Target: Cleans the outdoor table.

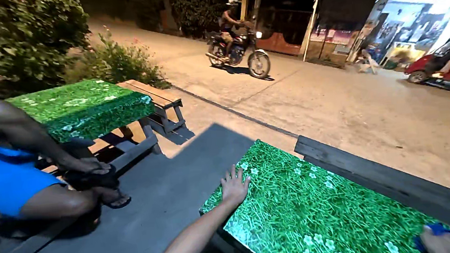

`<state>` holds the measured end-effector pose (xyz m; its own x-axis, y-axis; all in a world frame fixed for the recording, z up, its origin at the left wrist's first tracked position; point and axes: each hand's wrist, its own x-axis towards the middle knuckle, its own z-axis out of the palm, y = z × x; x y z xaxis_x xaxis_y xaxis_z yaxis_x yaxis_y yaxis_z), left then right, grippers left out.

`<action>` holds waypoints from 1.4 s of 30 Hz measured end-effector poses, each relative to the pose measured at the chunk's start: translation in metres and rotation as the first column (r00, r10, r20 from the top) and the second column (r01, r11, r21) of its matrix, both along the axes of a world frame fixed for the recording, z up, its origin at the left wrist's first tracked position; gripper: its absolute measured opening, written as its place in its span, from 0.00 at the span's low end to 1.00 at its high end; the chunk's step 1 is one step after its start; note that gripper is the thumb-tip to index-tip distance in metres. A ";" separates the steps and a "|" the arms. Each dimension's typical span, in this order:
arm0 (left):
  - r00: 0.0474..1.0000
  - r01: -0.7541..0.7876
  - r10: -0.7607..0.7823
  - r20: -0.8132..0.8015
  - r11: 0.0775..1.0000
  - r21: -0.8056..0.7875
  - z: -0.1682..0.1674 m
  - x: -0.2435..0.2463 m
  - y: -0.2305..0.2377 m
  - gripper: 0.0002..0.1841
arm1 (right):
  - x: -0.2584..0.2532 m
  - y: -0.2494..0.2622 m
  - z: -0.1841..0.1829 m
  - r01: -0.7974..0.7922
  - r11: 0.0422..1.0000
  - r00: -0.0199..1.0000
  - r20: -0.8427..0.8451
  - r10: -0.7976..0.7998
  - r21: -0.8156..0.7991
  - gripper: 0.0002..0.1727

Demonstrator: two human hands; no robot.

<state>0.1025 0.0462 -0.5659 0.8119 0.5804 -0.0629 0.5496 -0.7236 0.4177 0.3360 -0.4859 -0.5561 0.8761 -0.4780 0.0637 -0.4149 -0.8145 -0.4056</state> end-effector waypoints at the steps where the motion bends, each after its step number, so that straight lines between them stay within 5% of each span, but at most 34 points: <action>1: 1.000 -0.001 0.001 -0.007 1.000 0.002 0.001 -0.001 -0.001 0.37 | 0.003 0.017 0.002 -0.026 1.000 1.000 0.010 0.026 0.007 0.45; 5: 1.000 0.000 0.001 -0.020 1.000 0.012 0.002 -0.002 0.000 0.38 | 0.036 0.072 -0.017 -0.226 0.973 0.966 0.117 0.231 -0.056 0.38; 18: 1.000 0.003 -0.002 0.015 0.999 -0.034 0.005 -0.005 0.000 0.40 | 0.006 0.349 0.011 -0.678 0.732 0.735 -0.029 0.678 -0.061 0.36; 26: 0.991 -0.025 0.038 0.128 0.994 -0.107 0.001 -0.009 0.005 0.43 | -0.096 0.465 0.001 -0.937 0.336 0.344 -0.076 0.936 -0.093 0.35; 29: 0.980 -0.019 0.048 0.193 0.988 -0.150 -0.001 -0.012 0.006 0.41 | -0.149 0.465 -0.012 -0.972 0.211 0.218 -0.057 0.974 -0.104 0.35; 36: 0.977 0.000 0.040 0.212 0.983 -0.186 0.001 -0.016 0.008 0.43 | -0.260 0.379 -0.031 -0.984 0.149 0.147 0.024 0.989 -0.094 0.33; 39: 0.977 0.004 0.035 0.211 0.984 -0.181 0.002 -0.017 0.006 0.43 | -0.310 0.323 -0.040 -0.972 0.213 0.195 0.168 0.966 -0.096 0.31; 42: 0.976 0.008 0.029 0.214 0.985 -0.172 -0.001 -0.017 0.005 0.43 | -0.340 0.257 -0.040 -0.928 0.370 0.352 0.228 0.908 -0.037 0.31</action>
